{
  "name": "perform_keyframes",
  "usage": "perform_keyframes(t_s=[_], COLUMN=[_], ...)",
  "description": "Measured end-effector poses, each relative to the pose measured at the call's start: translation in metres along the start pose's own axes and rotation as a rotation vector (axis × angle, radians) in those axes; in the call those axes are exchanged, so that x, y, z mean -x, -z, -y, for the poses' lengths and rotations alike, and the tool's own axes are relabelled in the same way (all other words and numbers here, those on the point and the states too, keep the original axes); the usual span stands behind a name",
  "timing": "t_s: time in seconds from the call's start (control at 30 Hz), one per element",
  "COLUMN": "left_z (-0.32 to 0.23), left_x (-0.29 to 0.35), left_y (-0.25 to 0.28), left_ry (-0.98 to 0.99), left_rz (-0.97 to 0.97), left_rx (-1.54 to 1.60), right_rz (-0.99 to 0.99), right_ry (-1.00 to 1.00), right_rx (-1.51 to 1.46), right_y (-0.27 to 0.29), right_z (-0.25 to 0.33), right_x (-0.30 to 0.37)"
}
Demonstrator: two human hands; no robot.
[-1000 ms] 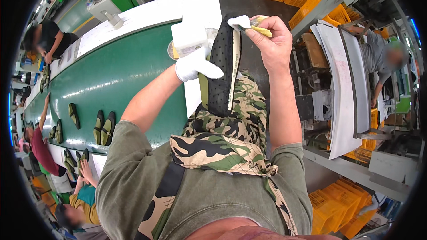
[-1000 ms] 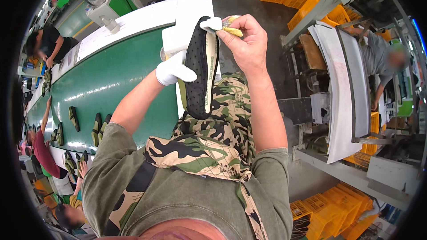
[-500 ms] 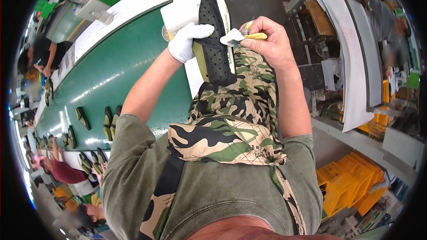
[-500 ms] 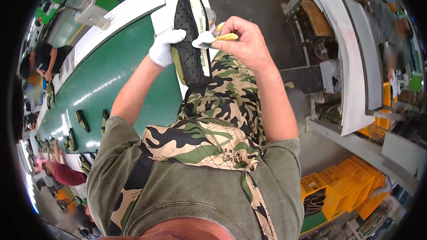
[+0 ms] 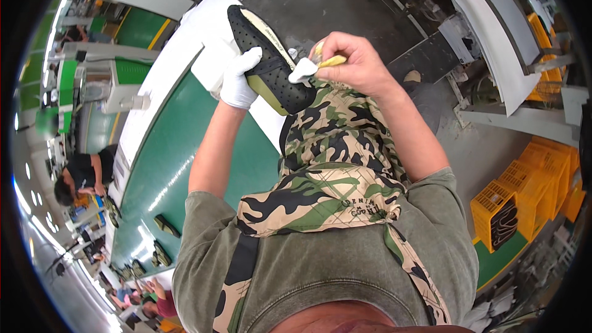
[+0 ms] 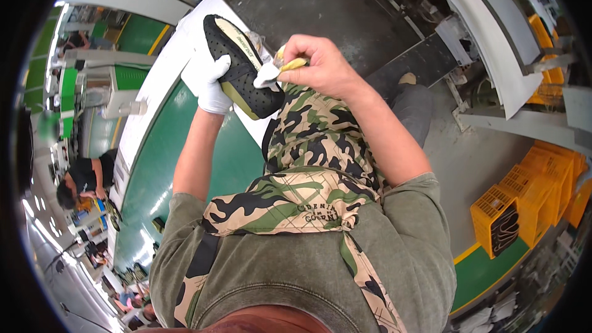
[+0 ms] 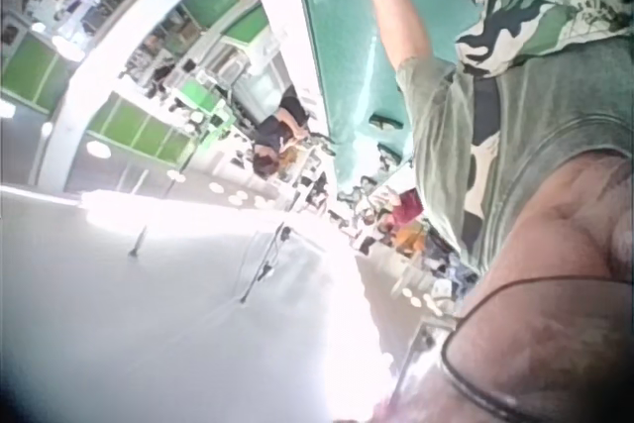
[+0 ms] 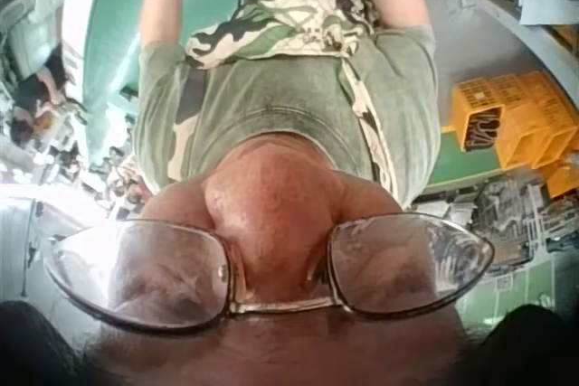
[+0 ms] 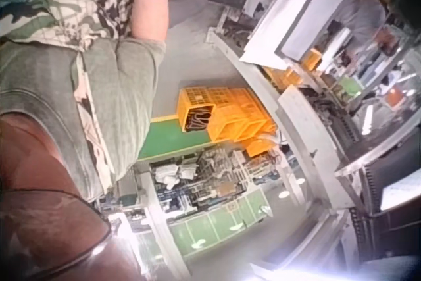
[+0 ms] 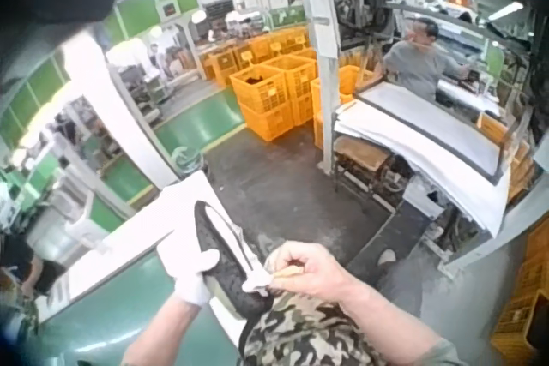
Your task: Apply adhesive or primer to the edges of shoe soles using a brush and liquid from a container on an assembly line.
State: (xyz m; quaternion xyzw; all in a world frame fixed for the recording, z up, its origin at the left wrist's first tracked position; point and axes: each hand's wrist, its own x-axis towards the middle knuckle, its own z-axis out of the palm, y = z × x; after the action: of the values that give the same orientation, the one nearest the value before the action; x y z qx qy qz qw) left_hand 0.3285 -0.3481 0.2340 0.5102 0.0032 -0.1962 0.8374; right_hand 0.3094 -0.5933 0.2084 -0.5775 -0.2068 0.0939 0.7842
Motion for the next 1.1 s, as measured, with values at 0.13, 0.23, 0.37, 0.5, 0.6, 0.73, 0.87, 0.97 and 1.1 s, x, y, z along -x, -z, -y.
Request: perform_keyframes(t_s=[0.13, 0.23, 0.37, 0.5, 0.6, 0.73, 0.87, 0.97, 1.1], left_z=[0.011, 0.018, 0.029, 0.034, 0.025, 0.007, -0.018, -0.044, -0.084], left_x=[-0.033, -0.047, -0.066, -0.089, -0.103, -0.112, -0.115, -0.11, -0.104], left_y=[-0.007, -0.014, -0.021, -0.043, -0.083, -0.151, -0.213, -0.259, -0.312], left_ry=[0.083, 0.14, 0.169, 0.207, 0.17, 0.151, 0.014, -0.11, -0.298], left_rz=[0.095, 0.09, 0.108, 0.279, 0.355, 0.424, 0.463, 0.528, 0.568], left_rx=[0.094, 0.127, 0.196, 0.198, 0.139, 0.071, -0.095, -0.187, -0.27], right_rz=[0.025, -0.028, -0.342, -0.705, -0.838, -0.938, -1.0, -1.03, -1.014], right_ry=[-0.002, -0.012, 0.037, 0.055, -0.071, -0.103, -0.211, -0.25, -0.228], right_rx=[0.032, -0.042, -0.177, -0.276, -0.41, -0.581, -0.525, -0.503, -0.441], right_y=[0.034, 0.061, 0.1, 0.131, 0.151, 0.165, 0.173, 0.179, 0.18], right_z=[-0.003, -0.013, -0.03, -0.067, -0.11, -0.152, -0.183, -0.189, -0.186], right_x=[0.009, 0.015, 0.034, 0.066, 0.093, 0.126, 0.149, 0.155, 0.152])
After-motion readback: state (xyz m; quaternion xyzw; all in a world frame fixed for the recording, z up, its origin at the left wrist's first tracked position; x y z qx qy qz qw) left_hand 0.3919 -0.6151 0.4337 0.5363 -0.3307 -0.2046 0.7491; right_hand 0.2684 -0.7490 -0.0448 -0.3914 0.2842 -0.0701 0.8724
